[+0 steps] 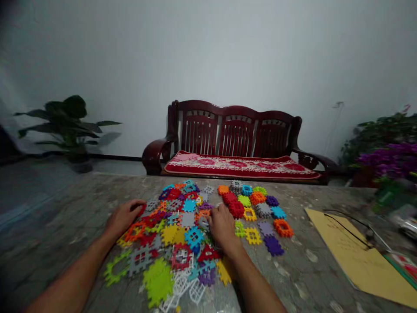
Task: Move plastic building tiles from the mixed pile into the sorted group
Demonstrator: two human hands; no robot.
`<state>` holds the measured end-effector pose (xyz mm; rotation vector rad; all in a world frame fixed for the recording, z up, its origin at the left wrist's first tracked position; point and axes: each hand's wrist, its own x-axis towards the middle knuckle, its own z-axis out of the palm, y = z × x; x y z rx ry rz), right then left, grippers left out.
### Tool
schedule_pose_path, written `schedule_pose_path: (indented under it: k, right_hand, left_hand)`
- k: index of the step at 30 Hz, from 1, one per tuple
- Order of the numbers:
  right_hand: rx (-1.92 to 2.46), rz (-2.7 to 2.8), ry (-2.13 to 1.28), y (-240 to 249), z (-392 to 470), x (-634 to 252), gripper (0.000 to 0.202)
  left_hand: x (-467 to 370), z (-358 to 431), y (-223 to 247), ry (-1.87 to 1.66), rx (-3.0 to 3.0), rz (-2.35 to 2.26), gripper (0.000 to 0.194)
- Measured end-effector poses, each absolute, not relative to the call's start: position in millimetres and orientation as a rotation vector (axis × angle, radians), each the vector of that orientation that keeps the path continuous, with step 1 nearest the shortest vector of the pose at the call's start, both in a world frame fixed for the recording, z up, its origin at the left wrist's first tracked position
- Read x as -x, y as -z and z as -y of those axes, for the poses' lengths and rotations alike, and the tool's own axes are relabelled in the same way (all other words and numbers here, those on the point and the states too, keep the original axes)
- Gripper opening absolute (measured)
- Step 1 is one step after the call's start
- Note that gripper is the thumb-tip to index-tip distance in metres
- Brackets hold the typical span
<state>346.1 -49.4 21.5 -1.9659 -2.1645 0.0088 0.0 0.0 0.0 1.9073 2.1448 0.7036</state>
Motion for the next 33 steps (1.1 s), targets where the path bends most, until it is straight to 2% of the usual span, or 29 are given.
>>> schedule_pose_path:
  k: [18, 23, 29, 33]
  right_hand:
    - [1.871, 2.078, -0.052, -13, 47, -345, 0.02]
    - [1.823, 2.075, -0.013, -5, 44, -350, 0.021]
    - [1.557, 2.042, -0.049, -3, 45, -350, 0.022]
    - [1.331, 2.118, -0.143, -10, 51, -341, 0.025]
  left_hand:
    - [5, -7, 9, -0.753, -1.855, -2.155, 0.032]
    - [3, -5, 7, -0.873, -1.848, -2.008, 0.038]
    - [-3, -2, 6, -0.965, -1.938, -1.667, 0.046]
    - [-5, -1, 6, -0.974, -2.022, -1.608, 0.033]
